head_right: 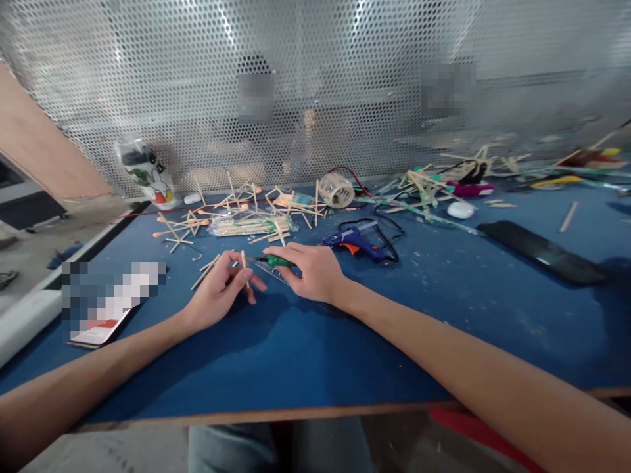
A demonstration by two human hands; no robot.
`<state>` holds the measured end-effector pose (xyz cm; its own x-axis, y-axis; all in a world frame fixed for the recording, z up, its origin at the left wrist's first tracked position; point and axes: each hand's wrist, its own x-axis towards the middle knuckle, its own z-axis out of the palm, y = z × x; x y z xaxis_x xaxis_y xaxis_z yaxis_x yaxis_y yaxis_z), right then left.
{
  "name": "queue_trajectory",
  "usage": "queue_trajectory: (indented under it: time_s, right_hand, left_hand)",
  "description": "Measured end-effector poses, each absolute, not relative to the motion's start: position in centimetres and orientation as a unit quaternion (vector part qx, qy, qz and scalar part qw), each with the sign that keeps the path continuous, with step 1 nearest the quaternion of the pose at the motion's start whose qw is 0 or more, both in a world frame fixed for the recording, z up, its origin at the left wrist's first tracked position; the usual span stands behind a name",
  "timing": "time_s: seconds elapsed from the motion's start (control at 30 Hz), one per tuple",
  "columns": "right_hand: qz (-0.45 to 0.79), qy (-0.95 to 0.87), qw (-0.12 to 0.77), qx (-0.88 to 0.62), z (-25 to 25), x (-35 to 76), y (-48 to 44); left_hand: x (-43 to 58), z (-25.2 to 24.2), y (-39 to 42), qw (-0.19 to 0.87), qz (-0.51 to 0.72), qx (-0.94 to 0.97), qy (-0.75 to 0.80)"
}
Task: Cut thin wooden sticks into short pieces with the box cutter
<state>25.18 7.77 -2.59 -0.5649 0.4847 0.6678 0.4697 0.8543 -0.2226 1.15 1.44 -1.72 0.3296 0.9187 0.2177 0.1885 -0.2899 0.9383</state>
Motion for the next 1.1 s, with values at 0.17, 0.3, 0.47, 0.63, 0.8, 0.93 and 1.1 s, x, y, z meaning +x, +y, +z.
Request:
queue_trajectory:
  time_s: [0.17,0.3,0.47,0.63,0.8,0.93,1.1]
  right_hand:
    - [0.001,-0.883,0.380,-0.275,-2.3,25.4,7.6]
    - [0.010,-0.881,0.371,-0.293,-2.5,25.4,7.7]
    - [0.005,-0.892,0.324,-0.314,-2.4,25.4,7.6]
    - [-0.021,-0.903,0.223,-0.366,-1.4,25.4,6.8]
    - [-0.046,-0.895,0.099,-0.432,0.0,24.6,5.1]
    - [-0.043,-0.891,0.036,-0.451,0.6,23.9,3.8]
    - [-0.041,-0.889,0.024,-0.455,0.3,23.1,3.0]
  left_hand:
    - [1.1,-1.7,1.5,0.440,0.412,0.688,0.405]
    - [1.0,-1.6,1.5,0.436,0.397,0.698,0.407]
    - [0.8,-1.6,1.7,0.423,0.379,0.708,0.420]
    - [0.4,-1.9,2.2,0.435,0.365,0.710,0.416]
    - [0.3,-2.0,2.6,0.459,0.363,0.702,0.406]
    - [0.4,-1.9,2.4,0.490,0.371,0.671,0.415]
    - [0.4,-2.2,2.5,0.520,0.401,0.630,0.415]
